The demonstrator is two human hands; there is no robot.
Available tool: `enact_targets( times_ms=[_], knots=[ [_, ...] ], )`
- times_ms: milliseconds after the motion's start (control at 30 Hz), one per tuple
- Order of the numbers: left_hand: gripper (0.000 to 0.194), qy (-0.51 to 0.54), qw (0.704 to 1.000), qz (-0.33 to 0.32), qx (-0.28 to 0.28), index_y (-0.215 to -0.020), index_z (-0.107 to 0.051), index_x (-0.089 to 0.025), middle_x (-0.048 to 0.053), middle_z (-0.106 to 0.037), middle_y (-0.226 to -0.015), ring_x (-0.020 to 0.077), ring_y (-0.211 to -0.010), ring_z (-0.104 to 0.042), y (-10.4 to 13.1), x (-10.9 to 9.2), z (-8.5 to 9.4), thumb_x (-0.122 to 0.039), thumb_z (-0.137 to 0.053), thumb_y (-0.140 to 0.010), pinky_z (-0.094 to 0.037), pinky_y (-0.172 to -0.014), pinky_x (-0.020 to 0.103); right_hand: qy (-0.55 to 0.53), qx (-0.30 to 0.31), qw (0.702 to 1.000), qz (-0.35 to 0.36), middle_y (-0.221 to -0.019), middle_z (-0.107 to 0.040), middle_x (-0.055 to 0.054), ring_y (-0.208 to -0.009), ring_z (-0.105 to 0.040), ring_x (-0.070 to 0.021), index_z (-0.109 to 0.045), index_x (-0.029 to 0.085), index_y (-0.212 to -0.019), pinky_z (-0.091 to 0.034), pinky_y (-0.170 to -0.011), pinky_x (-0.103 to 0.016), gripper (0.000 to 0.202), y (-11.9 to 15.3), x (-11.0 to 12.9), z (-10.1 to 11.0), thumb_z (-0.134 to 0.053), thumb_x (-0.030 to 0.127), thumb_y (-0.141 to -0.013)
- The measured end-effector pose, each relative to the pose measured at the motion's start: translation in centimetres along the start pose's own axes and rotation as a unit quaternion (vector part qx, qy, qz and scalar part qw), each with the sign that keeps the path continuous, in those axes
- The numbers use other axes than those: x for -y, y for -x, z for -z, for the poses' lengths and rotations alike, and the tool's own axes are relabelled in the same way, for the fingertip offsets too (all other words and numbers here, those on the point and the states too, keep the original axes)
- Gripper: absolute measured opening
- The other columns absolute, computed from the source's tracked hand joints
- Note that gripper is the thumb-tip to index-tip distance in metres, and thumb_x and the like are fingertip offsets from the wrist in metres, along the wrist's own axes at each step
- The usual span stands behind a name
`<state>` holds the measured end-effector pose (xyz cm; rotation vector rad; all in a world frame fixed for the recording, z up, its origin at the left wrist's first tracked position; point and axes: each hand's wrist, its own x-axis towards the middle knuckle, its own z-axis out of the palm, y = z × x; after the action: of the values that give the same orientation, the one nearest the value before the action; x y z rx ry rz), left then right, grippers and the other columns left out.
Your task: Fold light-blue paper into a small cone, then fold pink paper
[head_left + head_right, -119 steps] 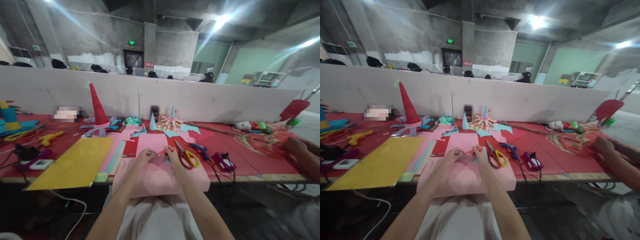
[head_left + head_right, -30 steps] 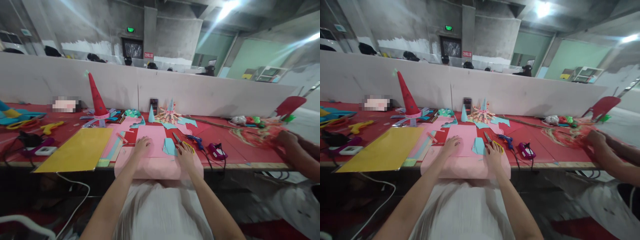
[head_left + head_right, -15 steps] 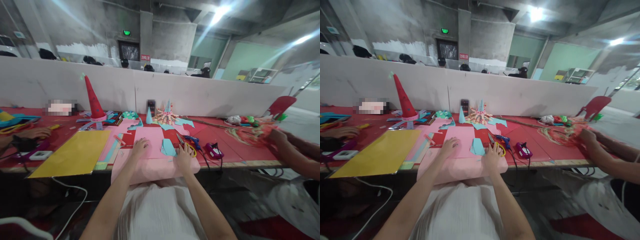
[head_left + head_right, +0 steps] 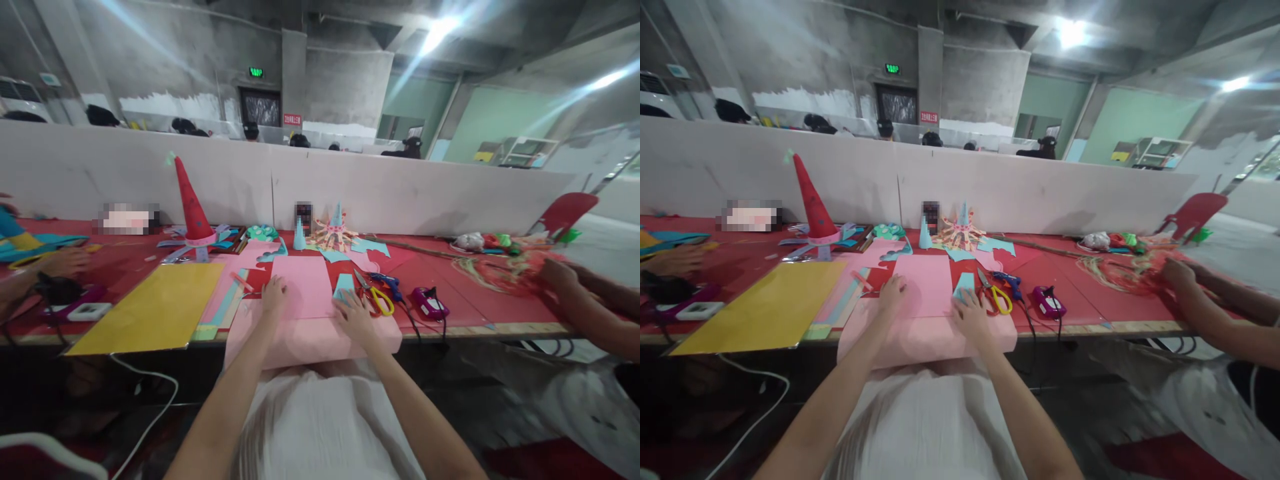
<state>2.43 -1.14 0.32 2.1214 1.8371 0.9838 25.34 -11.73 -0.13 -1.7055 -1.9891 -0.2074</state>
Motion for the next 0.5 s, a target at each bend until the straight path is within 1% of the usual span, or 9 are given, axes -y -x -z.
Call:
enact_targets(
  times_ms=[67,133,200,233,300,333,400,433,500],
  knots=[
    [0.026,-0.011,1.0,0.003,-0.01,-0.101,-0.057,-0.016,0.011,-0.055,-0.115,0.0217,-0.11,-0.047,0.0,-0.1,0.1,-0.015,-0.046,-0.077,-0.029,-0.097,0.037,0.018,-0.051,0.993,-0.107,-0.128,-0.044,-0.013,-0.121,-0.033,-0.0278,-0.061,0.016,-0.105,-0.019,-0.099,-0.047,0.035,0.1,0.1,-0.4,-0.04,0.034,-0.083],
    [0.026,-0.006,1.0,-0.01,-0.009,-0.099,-0.058,-0.015,0.011,-0.056,-0.112,0.0214,-0.108,-0.048,0.1,-0.3,0.2,-0.015,-0.047,-0.076,-0.031,-0.096,0.036,0.034,-0.09,0.982,-0.164,-0.128,-0.043,-0.016,-0.121,-0.032,-0.0298,-0.062,0.011,-0.101,-0.019,-0.099,-0.047,0.035,0.1,0.2,-0.6,-0.041,0.032,-0.082],
    [0.026,0.014,0.998,-0.054,0.008,-0.099,-0.059,-0.013,0.012,-0.056,-0.113,0.0204,-0.108,-0.049,0.3,-0.7,0.2,-0.016,-0.047,-0.077,-0.033,-0.096,0.034,0.038,-0.1,0.98,-0.167,-0.127,-0.045,-0.017,-0.121,-0.032,-0.0296,-0.062,0.01,-0.1,-0.019,-0.099,-0.046,0.034,0.1,0.2,-0.6,-0.041,0.028,-0.081],
    [0.026,0.027,0.995,-0.09,0.025,-0.099,-0.06,-0.013,0.011,-0.055,-0.115,0.0195,-0.109,-0.048,0.5,-1.0,0.3,-0.017,-0.046,-0.077,-0.033,-0.096,0.033,0.036,-0.098,0.981,-0.162,-0.126,-0.045,-0.016,-0.12,-0.033,-0.0289,-0.061,0.01,-0.1,-0.02,-0.099,-0.046,0.033,0.1,0.2,-0.6,-0.041,0.027,-0.081],
    [0.029,0.051,0.979,-0.182,0.078,-0.104,-0.059,-0.015,0.009,-0.05,-0.123,0.0177,-0.111,-0.047,1.1,-1.7,0.5,-0.022,-0.046,-0.079,-0.033,-0.097,0.031,0.029,-0.085,0.983,-0.157,-0.126,-0.046,-0.015,-0.118,-0.036,-0.0278,-0.061,0.011,-0.101,-0.021,-0.098,-0.045,0.033,0.0,0.1,-0.6,-0.04,0.026,-0.08],
    [0.031,0.053,0.964,-0.234,0.114,-0.106,-0.058,-0.017,0.008,-0.048,-0.126,0.0175,-0.113,-0.046,1.4,-2.1,0.7,-0.027,-0.048,-0.079,-0.032,-0.099,0.031,0.028,-0.08,0.984,-0.157,-0.126,-0.046,-0.015,-0.117,-0.037,-0.0276,-0.061,0.011,-0.102,-0.021,-0.098,-0.045,0.034,0.0,0.1,-0.6,-0.04,0.026,-0.08],
    [0.045,0.044,0.933,-0.315,0.17,-0.114,-0.054,-0.02,0.006,-0.044,-0.13,0.0188,-0.118,-0.041,2.0,-2.8,1.0,-0.039,-0.056,-0.073,-0.029,-0.101,0.031,0.032,-0.078,0.983,-0.161,-0.124,-0.048,-0.015,-0.115,-0.039,-0.0275,-0.058,0.01,-0.107,-0.02,-0.098,-0.045,0.037,0.0,0.0,-0.7,-0.04,0.027,-0.08],
    [0.053,0.037,0.921,-0.339,0.187,-0.117,-0.052,-0.021,0.006,-0.043,-0.131,0.0196,-0.12,-0.038,2.3,-3.1,1.2,-0.044,-0.059,-0.07,-0.027,-0.102,0.032,0.035,-0.08,0.983,-0.162,-0.122,-0.049,-0.016,-0.114,-0.04,-0.0276,-0.055,0.008,-0.11,-0.02,-0.098,-0.045,0.039,-0.1,0.0,-0.8,-0.039,0.028,-0.08],
    [0.066,0.024,0.91,-0.361,0.203,-0.122,-0.047,-0.021,0.006,-0.041,-0.133,0.0203,-0.123,-0.034,2.5,-3.4,1.5,-0.052,-0.06,-0.065,-0.025,-0.103,0.033,0.037,-0.085,0.982,-0.166,-0.117,-0.053,-0.018,-0.112,-0.042,-0.0277,-0.049,0.005,-0.117,-0.021,-0.097,-0.044,0.045,-0.1,0.1,-0.8,-0.039,0.03,-0.081]
  ],
)
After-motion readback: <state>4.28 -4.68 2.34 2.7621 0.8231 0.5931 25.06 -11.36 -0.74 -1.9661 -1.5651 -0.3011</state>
